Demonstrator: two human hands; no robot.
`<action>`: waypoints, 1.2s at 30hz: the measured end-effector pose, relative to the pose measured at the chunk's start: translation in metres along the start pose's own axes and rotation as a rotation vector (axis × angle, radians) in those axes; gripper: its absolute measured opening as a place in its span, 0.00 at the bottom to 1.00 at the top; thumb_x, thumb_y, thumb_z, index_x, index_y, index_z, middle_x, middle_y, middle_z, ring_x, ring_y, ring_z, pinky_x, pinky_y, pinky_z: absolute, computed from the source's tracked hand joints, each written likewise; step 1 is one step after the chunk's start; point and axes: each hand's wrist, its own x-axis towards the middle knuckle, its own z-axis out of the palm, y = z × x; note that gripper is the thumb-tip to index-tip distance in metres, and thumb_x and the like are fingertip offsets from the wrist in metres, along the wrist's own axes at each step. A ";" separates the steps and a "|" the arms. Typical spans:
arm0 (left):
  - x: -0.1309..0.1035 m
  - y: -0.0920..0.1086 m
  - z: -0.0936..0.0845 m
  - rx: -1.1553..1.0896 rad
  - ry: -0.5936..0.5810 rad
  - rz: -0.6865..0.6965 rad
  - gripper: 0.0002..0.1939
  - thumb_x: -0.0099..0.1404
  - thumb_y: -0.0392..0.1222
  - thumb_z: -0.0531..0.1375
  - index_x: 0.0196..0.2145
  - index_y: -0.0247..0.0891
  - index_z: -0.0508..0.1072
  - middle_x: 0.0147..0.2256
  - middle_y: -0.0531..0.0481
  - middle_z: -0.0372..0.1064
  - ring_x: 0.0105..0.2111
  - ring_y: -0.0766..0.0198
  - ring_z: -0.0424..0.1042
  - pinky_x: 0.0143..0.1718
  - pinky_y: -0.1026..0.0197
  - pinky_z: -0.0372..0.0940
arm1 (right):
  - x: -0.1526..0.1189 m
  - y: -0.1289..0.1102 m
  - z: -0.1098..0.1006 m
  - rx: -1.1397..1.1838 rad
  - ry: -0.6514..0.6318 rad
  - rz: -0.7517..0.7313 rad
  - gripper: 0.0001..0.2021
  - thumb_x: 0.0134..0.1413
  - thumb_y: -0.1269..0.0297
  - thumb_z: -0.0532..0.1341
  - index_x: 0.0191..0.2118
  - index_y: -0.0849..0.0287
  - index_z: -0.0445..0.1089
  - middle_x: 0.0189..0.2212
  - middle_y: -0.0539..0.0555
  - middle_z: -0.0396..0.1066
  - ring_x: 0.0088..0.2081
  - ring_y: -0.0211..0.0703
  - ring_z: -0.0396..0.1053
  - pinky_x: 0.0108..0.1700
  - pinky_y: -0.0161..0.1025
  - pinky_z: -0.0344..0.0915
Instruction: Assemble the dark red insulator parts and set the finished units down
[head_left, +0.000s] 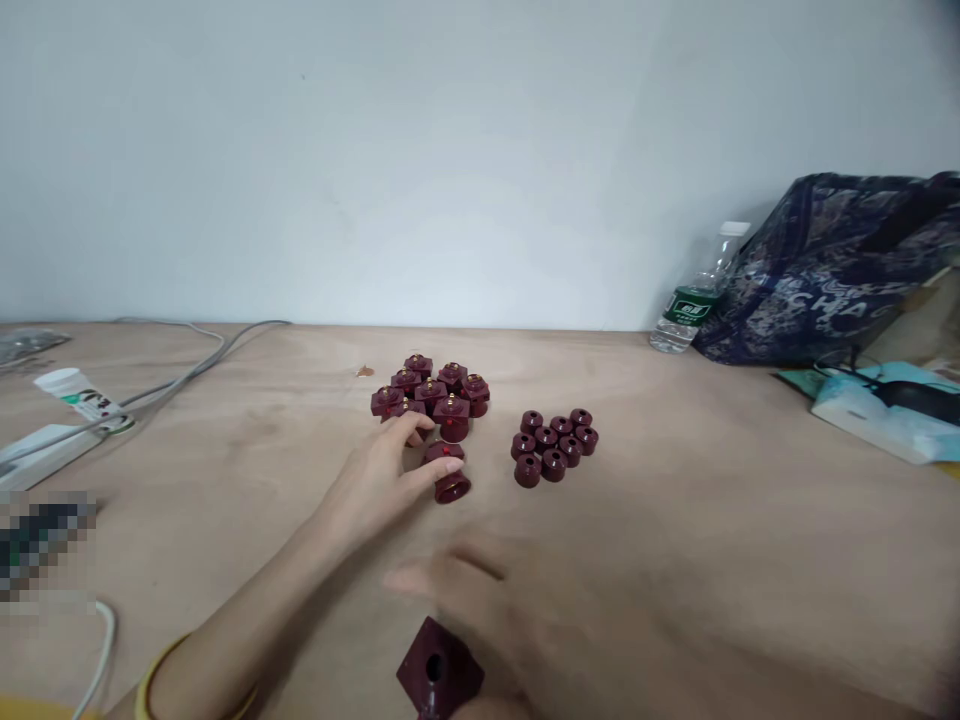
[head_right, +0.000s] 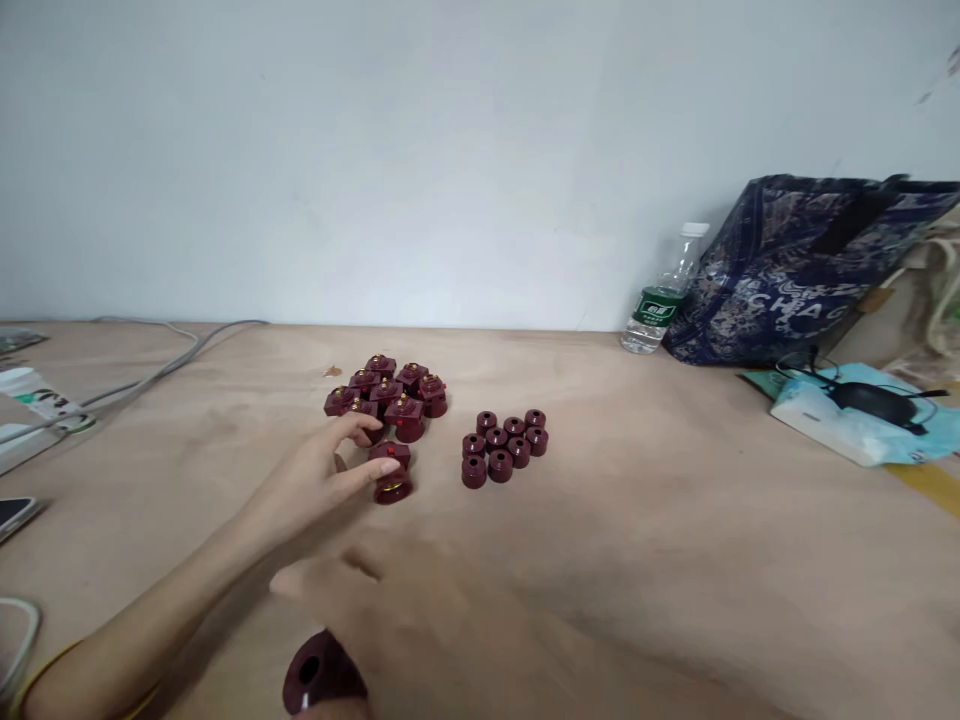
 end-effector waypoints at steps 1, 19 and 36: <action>-0.001 0.003 0.002 -0.028 -0.042 -0.031 0.22 0.57 0.56 0.60 0.46 0.42 0.68 0.36 0.50 0.71 0.21 0.67 0.66 0.23 0.63 0.62 | 0.001 -0.001 0.005 -0.032 -0.043 0.004 0.23 0.53 0.50 0.61 0.53 0.51 0.65 0.41 0.51 0.72 0.37 0.42 0.69 0.36 0.35 0.64; 0.002 0.003 0.004 0.288 0.394 0.359 0.22 0.59 0.49 0.62 0.50 0.41 0.66 0.49 0.41 0.63 0.48 0.50 0.64 0.48 0.48 0.62 | -0.003 0.027 -0.011 0.141 0.167 0.296 0.07 0.55 0.61 0.58 0.31 0.58 0.69 0.23 0.48 0.70 0.23 0.34 0.63 0.24 0.32 0.54; -0.029 0.041 0.013 -0.322 -0.179 0.084 0.30 0.51 0.46 0.67 0.48 0.44 0.59 0.38 0.51 0.70 0.34 0.61 0.70 0.35 0.60 0.64 | 0.004 0.058 -0.024 0.317 0.232 0.296 0.13 0.58 0.60 0.58 0.47 0.57 0.66 0.35 0.51 0.72 0.32 0.38 0.66 0.32 0.35 0.60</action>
